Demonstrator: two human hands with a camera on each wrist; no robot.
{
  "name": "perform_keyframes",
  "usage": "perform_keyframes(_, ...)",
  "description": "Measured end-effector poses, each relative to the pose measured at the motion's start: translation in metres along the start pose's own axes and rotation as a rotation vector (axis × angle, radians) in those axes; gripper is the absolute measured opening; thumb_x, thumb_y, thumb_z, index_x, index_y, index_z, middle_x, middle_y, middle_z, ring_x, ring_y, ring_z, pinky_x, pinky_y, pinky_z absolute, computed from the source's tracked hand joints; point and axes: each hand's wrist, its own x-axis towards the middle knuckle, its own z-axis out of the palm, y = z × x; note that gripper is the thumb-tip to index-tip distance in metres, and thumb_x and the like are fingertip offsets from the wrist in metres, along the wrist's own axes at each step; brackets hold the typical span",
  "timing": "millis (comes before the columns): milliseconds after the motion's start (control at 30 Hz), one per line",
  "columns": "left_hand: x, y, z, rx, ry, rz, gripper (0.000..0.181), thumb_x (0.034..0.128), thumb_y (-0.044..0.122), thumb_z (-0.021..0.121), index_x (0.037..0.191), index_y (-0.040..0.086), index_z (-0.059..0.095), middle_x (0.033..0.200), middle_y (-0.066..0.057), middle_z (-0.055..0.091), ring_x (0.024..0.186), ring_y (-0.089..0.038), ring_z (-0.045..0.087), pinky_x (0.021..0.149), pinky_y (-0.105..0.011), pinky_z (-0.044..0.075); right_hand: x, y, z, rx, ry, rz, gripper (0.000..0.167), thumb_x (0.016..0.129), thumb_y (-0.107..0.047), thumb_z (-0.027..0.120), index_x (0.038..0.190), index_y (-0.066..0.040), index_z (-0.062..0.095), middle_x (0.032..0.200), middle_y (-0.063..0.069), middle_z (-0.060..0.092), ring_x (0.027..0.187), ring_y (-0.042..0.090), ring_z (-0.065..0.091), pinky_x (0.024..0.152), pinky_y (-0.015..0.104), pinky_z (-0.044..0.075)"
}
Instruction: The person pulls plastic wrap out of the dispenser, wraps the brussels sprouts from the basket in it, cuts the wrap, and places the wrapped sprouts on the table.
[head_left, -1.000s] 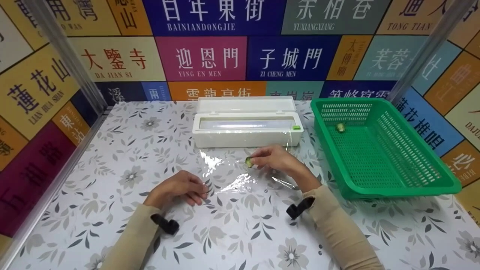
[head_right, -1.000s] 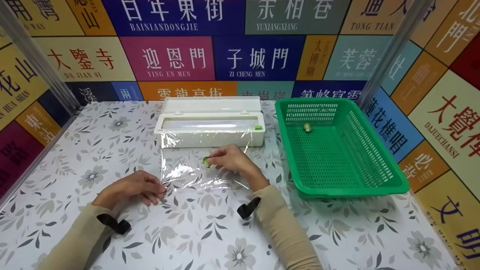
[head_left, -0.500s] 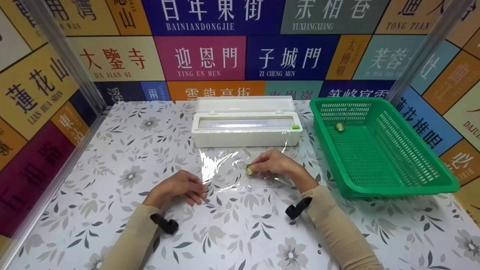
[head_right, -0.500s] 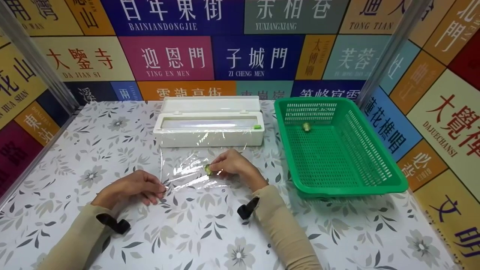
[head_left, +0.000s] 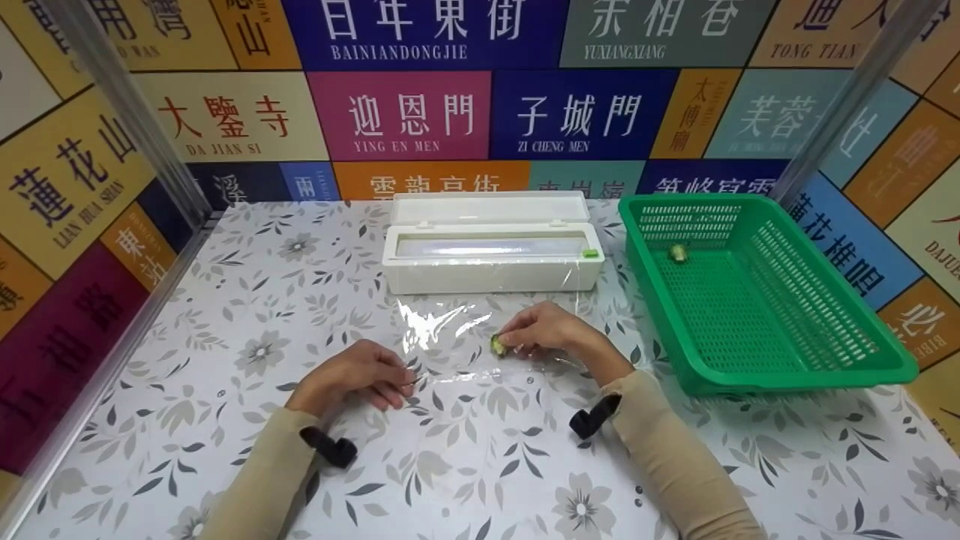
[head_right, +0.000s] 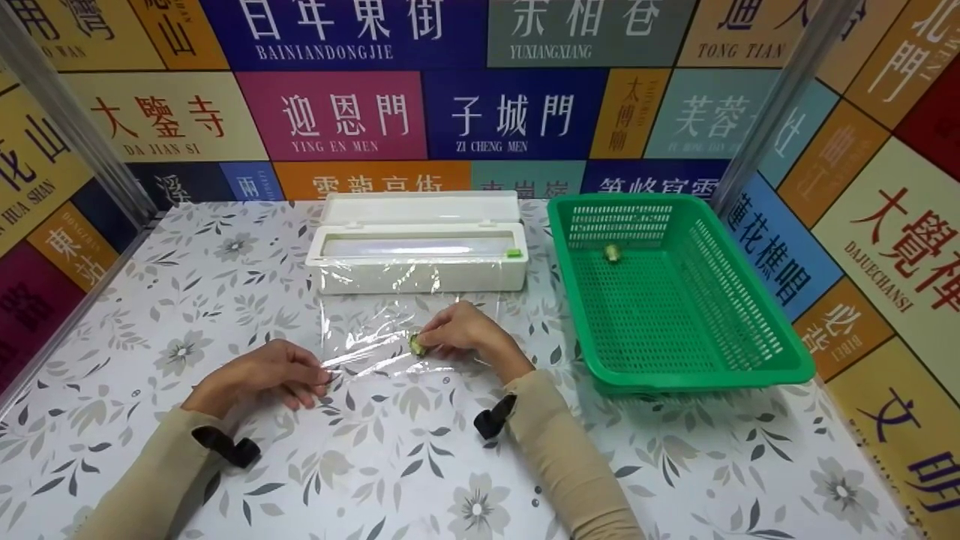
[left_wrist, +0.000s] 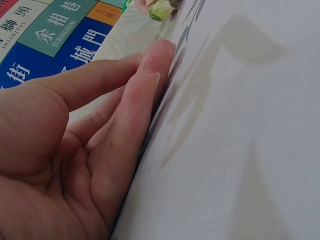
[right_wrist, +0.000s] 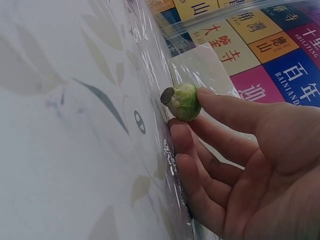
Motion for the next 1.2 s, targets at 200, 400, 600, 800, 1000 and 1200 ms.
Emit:
perform_keyframes(200,0.000,-0.001,0.000,-0.003,-0.002,-0.010,0.019,0.0888,0.014,0.073,0.102,0.000,0.071,0.088,-0.009,0.078,0.065,-0.013,0.073,0.057,-0.023,0.060,0.000,-0.001,0.003,-0.006,0.016,0.007,0.024,0.086,-0.024,0.080,0.106,-0.012,0.077,0.077,-0.005,0.072,0.065,0.009,0.064,0.058,0.020,0.052)
perform_keyframes(400,-0.002,0.000,0.000,-0.004,-0.003,-0.014,0.019,0.0897,0.014,0.072,0.102,-0.001,0.071,0.088,-0.010,0.078,0.065,-0.013,0.073,0.057,-0.023,0.060,0.000,-0.001,0.005,-0.007,0.039,0.017,0.022,0.085,-0.025,0.081,0.102,-0.012,0.078,0.078,-0.003,0.073,0.063,0.010,0.063,0.057,0.021,0.052)
perform_keyframes(600,-0.002,0.001,0.001,0.006,0.002,-0.012,0.021,0.0886,0.016,0.074,0.101,0.000,0.071,0.087,-0.010,0.078,0.064,-0.013,0.072,0.056,-0.022,0.060,-0.005,-0.006,0.003,-0.027,0.068,0.030,0.022,0.086,-0.026,0.081,0.102,-0.012,0.077,0.085,0.001,0.073,0.064,0.013,0.063,0.056,0.022,0.052)
perform_keyframes(800,0.000,0.002,0.002,0.008,-0.007,-0.003,0.024,0.0870,0.018,0.077,0.101,-0.001,0.071,0.086,-0.009,0.078,0.063,-0.012,0.072,0.056,-0.022,0.059,-0.017,-0.011,-0.004,-0.066,0.101,-0.027,0.023,0.087,-0.025,0.079,0.105,-0.010,0.076,0.081,0.001,0.070,0.066,0.012,0.062,0.059,0.024,0.052)
perform_keyframes(1000,0.000,0.003,0.002,0.011,-0.022,-0.011,0.027,0.0866,0.021,0.078,0.102,0.000,0.072,0.085,-0.008,0.078,0.063,-0.012,0.072,0.056,-0.022,0.060,-0.033,-0.004,-0.009,-0.113,0.129,-0.140,0.021,0.089,-0.020,0.076,0.104,-0.005,0.076,0.080,0.004,0.071,0.066,0.013,0.063,0.060,0.026,0.054)
perform_keyframes(1200,-0.003,0.006,0.000,0.006,0.001,-0.024,0.025,0.0867,0.018,0.077,0.102,0.000,0.072,0.085,-0.009,0.078,0.062,-0.012,0.071,0.055,-0.022,0.059,-0.051,0.010,-0.016,-0.225,0.133,-0.214,0.020,0.088,-0.018,0.077,0.104,-0.006,0.077,0.095,0.006,0.077,0.078,0.007,0.062,0.070,0.023,0.053)
